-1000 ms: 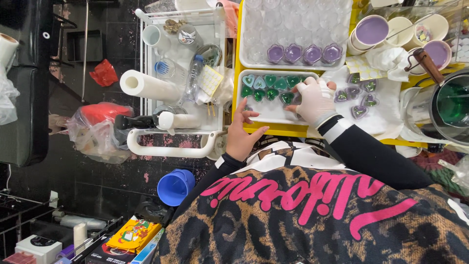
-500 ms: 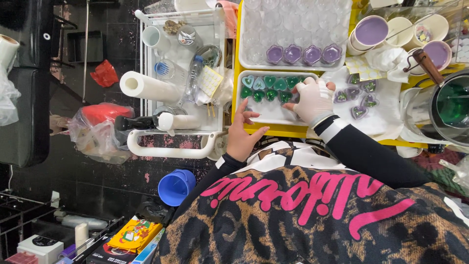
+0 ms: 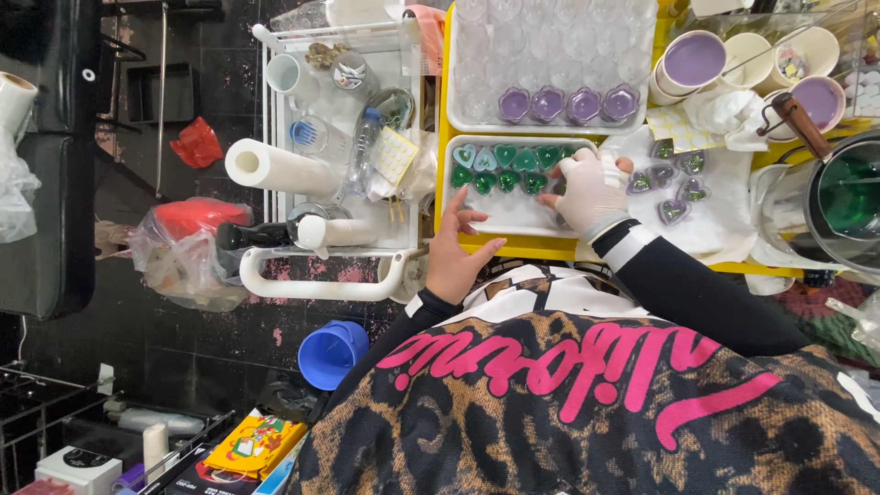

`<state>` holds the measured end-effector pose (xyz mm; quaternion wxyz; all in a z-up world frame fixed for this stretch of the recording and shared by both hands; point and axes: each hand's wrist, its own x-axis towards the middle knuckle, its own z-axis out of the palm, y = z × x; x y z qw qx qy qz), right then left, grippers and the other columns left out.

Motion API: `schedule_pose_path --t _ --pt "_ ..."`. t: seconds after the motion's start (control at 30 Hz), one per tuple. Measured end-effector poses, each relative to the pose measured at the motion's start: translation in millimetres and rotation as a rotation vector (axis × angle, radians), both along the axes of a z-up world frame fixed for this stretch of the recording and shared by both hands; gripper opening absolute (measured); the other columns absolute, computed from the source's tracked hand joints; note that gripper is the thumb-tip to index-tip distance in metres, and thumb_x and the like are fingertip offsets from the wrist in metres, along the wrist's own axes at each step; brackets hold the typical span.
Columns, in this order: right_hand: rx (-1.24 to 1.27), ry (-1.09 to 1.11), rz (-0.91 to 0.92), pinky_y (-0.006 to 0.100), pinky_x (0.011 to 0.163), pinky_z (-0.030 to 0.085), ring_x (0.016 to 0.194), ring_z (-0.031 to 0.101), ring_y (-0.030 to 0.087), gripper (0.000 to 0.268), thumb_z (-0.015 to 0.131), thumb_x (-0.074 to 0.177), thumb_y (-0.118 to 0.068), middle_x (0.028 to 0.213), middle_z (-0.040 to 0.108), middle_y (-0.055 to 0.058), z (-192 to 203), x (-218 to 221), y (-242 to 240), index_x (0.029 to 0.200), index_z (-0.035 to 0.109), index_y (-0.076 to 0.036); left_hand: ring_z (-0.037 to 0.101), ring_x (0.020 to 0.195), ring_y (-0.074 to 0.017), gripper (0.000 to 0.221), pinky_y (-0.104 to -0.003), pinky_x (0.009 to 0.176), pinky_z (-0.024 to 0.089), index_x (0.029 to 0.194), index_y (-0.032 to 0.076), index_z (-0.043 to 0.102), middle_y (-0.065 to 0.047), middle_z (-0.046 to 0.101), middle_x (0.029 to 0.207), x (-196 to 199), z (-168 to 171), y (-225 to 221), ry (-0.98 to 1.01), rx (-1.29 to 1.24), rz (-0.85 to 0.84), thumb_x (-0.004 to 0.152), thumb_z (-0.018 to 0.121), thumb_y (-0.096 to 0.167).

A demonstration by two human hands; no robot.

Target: The person is pouring green liquid wax into heart-shaped candle molds using a spoon and a small pot.

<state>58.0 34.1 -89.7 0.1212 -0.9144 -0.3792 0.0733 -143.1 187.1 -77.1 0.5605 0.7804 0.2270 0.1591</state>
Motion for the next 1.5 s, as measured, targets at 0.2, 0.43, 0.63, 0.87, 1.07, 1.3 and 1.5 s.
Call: schedule_pose_path --t 0.2,0.43,0.63,0.87,1.07,1.3,1.5 --pt "0.011 0.036 -0.016 0.052 0.095 0.030 0.108 0.058 0.028 0.031 0.086 0.076 -0.041 0.104 0.067 0.005 1 5 3 0.096 0.077 -0.019 0.060 0.091 -0.0146 0.094 -0.029 0.090 0.053 0.159 0.009 0.035 -0.005 0.071 0.112 2 -2 0 -0.009 0.019 -0.007 0.080 0.087 0.014" --pt "0.048 0.004 0.000 0.050 0.095 0.033 0.108 0.058 0.030 0.037 0.087 0.075 -0.043 0.104 0.067 0.006 -2 7 -2 0.101 0.077 -0.020 0.059 0.091 -0.0145 0.094 -0.029 0.089 0.053 0.158 0.008 0.035 -0.005 0.070 0.111 4 0 -2 0.025 0.012 -0.014 0.079 0.086 0.015" --pt "-0.037 0.022 -0.054 0.051 0.094 0.036 0.110 0.059 0.030 0.054 0.088 0.070 -0.047 0.109 0.065 0.010 10 9 -23 0.112 0.074 -0.017 0.058 0.091 -0.0140 0.092 -0.029 0.089 0.053 0.158 0.008 0.036 -0.004 0.070 0.111 6 -4 -6 0.022 0.013 -0.031 0.081 0.086 0.015" --pt "-0.015 -0.008 -0.117 0.052 0.092 0.038 0.110 0.057 0.033 0.057 0.084 0.073 -0.058 0.114 0.062 0.010 -5 2 -39 0.110 0.074 -0.015 0.058 0.089 -0.0127 0.087 -0.028 0.087 0.053 0.156 0.007 0.040 -0.003 0.070 0.110 11 -9 -15 0.019 -0.026 -0.050 0.082 0.085 0.015" --pt "-0.095 -0.029 -0.136 0.053 0.089 0.035 0.107 0.057 0.032 0.067 0.074 0.076 -0.074 0.113 0.061 0.011 5 -1 -26 0.105 0.076 -0.013 0.057 0.088 -0.0124 0.084 -0.027 0.086 0.052 0.155 0.007 0.042 -0.002 0.071 0.108 11 -6 -16 0.030 -0.019 -0.078 0.083 0.085 0.015" --pt "-0.078 -0.087 -0.090 0.053 0.090 0.033 0.109 0.055 0.032 0.056 0.075 0.080 -0.064 0.111 0.060 0.012 -17 0 -25 0.103 0.076 -0.013 0.057 0.089 -0.0121 0.083 -0.027 0.087 0.052 0.155 0.008 0.042 -0.002 0.071 0.109 10 -9 -14 0.009 -0.016 -0.072 0.084 0.084 0.016" --pt "-0.061 -0.053 -0.025 0.055 0.093 0.034 0.108 0.055 0.032 0.051 0.078 0.077 -0.058 0.109 0.061 0.011 14 -6 -25 0.098 0.076 -0.012 0.057 0.086 -0.0120 0.075 -0.028 0.073 0.052 0.149 0.009 0.049 -0.001 0.071 0.105 17 2 -21 0.103 -0.036 -0.052 0.082 0.082 0.020"
